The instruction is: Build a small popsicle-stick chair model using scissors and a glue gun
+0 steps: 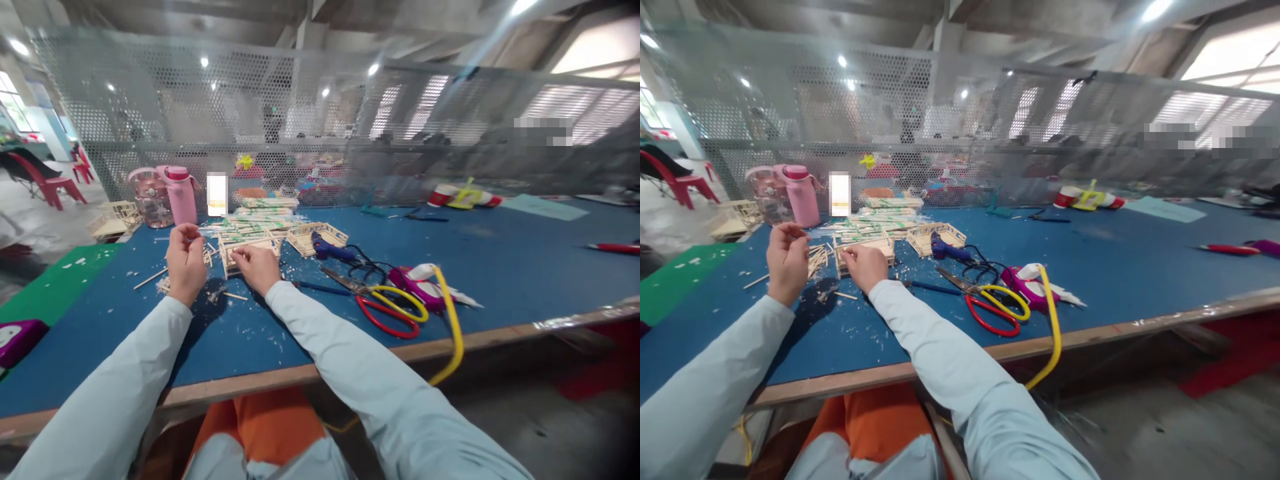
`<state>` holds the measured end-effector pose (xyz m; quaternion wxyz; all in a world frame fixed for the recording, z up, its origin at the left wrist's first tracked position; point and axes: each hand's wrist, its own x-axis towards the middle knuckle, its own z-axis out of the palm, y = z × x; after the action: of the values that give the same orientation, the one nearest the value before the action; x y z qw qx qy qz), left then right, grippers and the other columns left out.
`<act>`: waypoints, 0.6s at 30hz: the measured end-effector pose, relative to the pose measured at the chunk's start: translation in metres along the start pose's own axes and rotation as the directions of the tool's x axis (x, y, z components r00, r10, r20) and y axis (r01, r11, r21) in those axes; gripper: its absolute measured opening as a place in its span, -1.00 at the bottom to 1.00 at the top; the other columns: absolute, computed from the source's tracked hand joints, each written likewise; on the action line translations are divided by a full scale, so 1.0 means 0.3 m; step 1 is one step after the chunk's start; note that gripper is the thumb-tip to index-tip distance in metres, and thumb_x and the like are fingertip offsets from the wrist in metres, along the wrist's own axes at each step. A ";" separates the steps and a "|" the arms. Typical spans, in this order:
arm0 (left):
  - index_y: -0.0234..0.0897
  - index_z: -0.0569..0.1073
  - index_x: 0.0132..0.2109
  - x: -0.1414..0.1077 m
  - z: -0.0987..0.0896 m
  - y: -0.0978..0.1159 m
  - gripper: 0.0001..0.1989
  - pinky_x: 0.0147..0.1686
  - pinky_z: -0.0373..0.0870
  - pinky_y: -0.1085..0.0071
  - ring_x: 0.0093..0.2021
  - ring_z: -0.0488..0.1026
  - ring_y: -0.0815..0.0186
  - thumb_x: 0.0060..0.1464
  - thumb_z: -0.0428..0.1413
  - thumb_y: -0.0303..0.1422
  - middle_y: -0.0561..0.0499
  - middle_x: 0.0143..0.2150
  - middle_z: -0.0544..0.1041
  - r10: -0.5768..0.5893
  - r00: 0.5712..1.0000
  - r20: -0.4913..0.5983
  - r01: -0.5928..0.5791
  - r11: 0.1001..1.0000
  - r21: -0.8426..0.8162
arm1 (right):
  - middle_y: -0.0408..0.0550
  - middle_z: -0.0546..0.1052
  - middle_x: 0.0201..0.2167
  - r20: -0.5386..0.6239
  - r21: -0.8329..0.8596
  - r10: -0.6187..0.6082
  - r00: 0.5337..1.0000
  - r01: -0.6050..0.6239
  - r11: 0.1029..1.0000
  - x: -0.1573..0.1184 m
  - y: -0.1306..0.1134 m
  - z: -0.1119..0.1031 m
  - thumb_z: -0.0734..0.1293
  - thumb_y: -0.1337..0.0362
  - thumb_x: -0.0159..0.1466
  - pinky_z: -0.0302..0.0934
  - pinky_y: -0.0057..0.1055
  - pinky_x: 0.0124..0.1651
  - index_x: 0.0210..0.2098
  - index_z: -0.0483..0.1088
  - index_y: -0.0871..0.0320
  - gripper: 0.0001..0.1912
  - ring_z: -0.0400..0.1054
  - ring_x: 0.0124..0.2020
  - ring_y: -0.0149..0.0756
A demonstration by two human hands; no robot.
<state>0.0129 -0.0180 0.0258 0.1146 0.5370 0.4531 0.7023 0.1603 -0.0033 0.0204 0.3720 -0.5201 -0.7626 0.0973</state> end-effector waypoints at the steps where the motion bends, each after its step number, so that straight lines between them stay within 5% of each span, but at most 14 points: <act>1: -0.22 0.28 -0.20 0.002 0.000 -0.009 -0.82 -0.47 0.14 0.47 -0.47 0.23 0.42 -0.01 -0.01 -0.47 0.08 -0.36 0.33 -0.001 1.000 -0.005 0.001 1.000 0.002 | -0.09 0.61 -0.41 -0.001 -0.001 -0.001 1.000 0.001 1.000 0.001 -0.001 0.001 0.27 0.15 0.26 0.13 -0.47 -0.30 -0.26 0.57 0.10 -0.75 0.43 -0.37 -0.34; 9: -0.25 0.31 -0.28 -0.010 0.006 -0.012 -0.90 -0.49 0.16 0.49 -0.52 0.23 0.41 0.05 -0.02 -0.33 0.12 -0.49 0.31 -0.017 1.000 0.026 0.016 0.999 0.045 | -0.09 0.61 -0.40 0.006 -0.018 -0.009 1.000 0.009 1.000 0.000 -0.007 -0.009 0.27 0.19 0.26 0.13 -0.48 -0.31 -0.25 0.57 0.10 -0.76 0.43 -0.37 -0.36; 12: -0.26 0.32 -0.42 -0.034 0.000 0.016 -0.79 -0.51 0.14 0.48 -0.55 0.20 0.41 0.08 -0.04 -0.24 0.14 -0.58 0.26 -0.013 0.984 0.180 -0.009 0.993 0.120 | -0.10 0.61 -0.38 0.024 -0.043 -0.111 0.994 0.112 0.993 -0.020 -0.006 -0.030 0.29 0.21 0.23 0.14 -0.49 -0.27 -0.29 0.56 0.10 -0.79 0.43 -0.34 -0.36; 15: -0.26 0.29 -0.51 -0.057 -0.006 0.042 -0.72 -0.51 0.11 0.48 -0.56 0.18 0.42 0.04 0.01 -0.17 0.14 -0.62 0.24 0.015 0.913 0.408 -0.104 0.975 0.197 | -0.06 0.60 -0.31 0.085 -0.116 -0.311 0.947 0.320 0.940 -0.038 0.000 -0.046 0.31 0.25 0.21 0.15 -0.47 -0.21 -0.27 0.53 0.13 -0.82 0.43 -0.26 -0.32; 18: -0.24 0.21 -0.54 -0.065 -0.010 0.047 -0.67 -0.52 0.08 0.48 -0.57 0.15 0.42 0.06 0.00 -0.14 0.15 -0.63 0.21 0.037 0.855 0.517 -0.186 0.953 0.240 | -0.03 0.60 -0.30 0.134 -0.173 -0.372 0.918 0.391 0.904 -0.043 0.005 -0.049 0.29 0.29 0.22 0.16 -0.44 -0.23 -0.25 0.49 0.16 -0.83 0.43 -0.27 -0.29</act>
<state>0.0227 -0.0402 0.0239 0.1108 0.7389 0.4698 0.4701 0.1735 -0.0174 0.0239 0.2933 -0.3892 -0.8728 -0.0278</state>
